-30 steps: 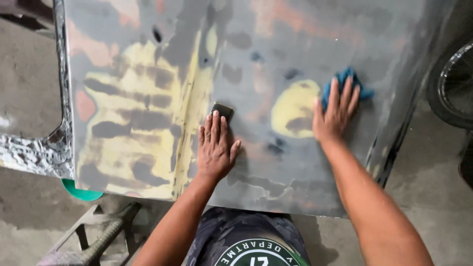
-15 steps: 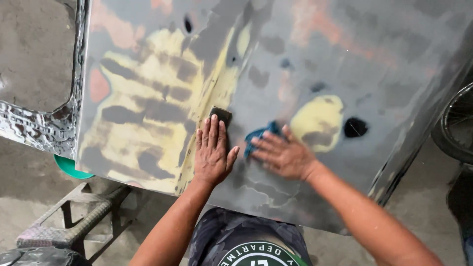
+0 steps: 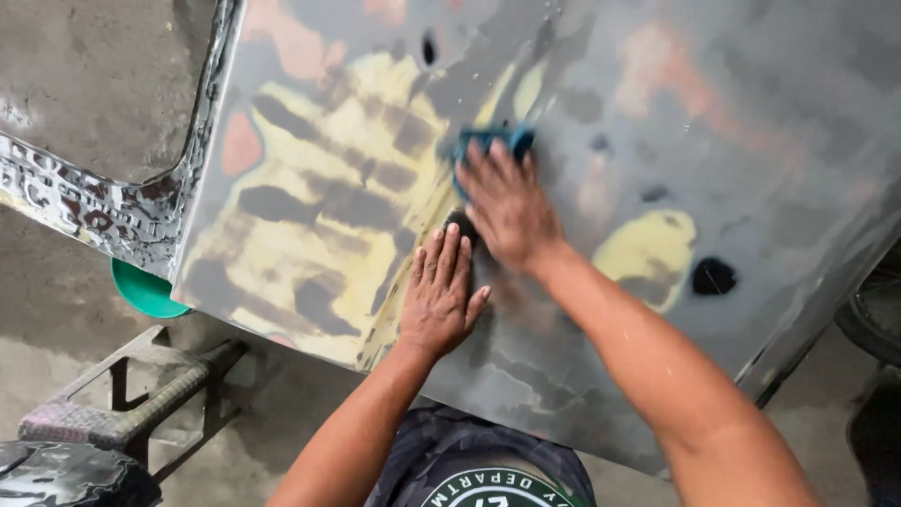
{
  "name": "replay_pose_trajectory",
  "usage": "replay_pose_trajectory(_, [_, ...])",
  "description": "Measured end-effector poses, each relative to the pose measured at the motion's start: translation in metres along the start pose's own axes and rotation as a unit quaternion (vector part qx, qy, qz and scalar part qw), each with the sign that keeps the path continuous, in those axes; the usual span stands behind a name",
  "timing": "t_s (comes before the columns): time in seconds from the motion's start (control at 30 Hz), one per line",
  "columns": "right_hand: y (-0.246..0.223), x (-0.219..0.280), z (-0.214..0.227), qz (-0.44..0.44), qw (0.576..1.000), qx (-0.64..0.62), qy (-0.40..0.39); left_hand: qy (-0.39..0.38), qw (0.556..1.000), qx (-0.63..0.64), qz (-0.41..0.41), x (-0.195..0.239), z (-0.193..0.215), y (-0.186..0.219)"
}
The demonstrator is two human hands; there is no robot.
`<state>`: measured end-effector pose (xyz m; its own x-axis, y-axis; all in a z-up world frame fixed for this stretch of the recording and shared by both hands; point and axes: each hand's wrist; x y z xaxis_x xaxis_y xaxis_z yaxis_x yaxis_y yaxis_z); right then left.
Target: The person scrubs a large, grey car part with a black sponge and wipes it with a blue cloth. They dip the cloth into a green bucket of water to rinse it and continue scrubbing and wiping the surface.
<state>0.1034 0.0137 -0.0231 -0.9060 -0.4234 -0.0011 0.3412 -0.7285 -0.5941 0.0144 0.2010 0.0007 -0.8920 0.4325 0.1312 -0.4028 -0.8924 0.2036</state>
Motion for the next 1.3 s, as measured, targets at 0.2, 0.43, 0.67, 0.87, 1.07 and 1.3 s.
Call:
replay_pose_trajectory(0.2, [0.075, -0.02, 0.043, -0.042, 0.997, 0.059, -0.037, -0.019, 1.0, 0.009, -0.021, 0.01, -0.003, -0.002])
replay_pose_trajectory(0.43, [0.056, -0.05, 0.045, -0.145, 0.978, 0.039, 0.142, -0.016, 1.0, 0.004, -0.017, 0.008, -0.002, 0.0])
replay_pose_trajectory(0.67, [0.06, 0.091, 0.056, -0.036, 0.999, 0.014, 0.011, -0.008, 0.999, 0.003, -0.035, 0.007, -0.003, -0.002])
replay_pose_trajectory(0.87, [0.08, 0.157, 0.043, -0.225, 0.946, 0.063, 0.225, 0.018, 0.996, -0.007, -0.087, -0.048, -0.004, 0.001])
replay_pose_trajectory(1.07, [-0.017, 0.26, -0.024, -0.075, 0.991, 0.044, 0.1, 0.036, 0.992, -0.015, -0.123, -0.132, 0.008, 0.042])
replay_pose_trajectory(1.3, [0.01, 0.328, -0.02, -0.387, 0.854, 0.03, 0.347, -0.073, 0.923, -0.136, -0.352, -0.003, -0.024, 0.074])
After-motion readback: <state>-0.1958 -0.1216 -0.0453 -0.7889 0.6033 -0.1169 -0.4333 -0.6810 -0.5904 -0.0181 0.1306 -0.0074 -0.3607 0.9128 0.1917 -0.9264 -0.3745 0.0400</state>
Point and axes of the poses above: each hand's wrist, its own x-axis away from the middle knuckle, its own z-axis out of the back of the hand, y = z × x, and after that the axes turned 13 degrees about -x, right-handed
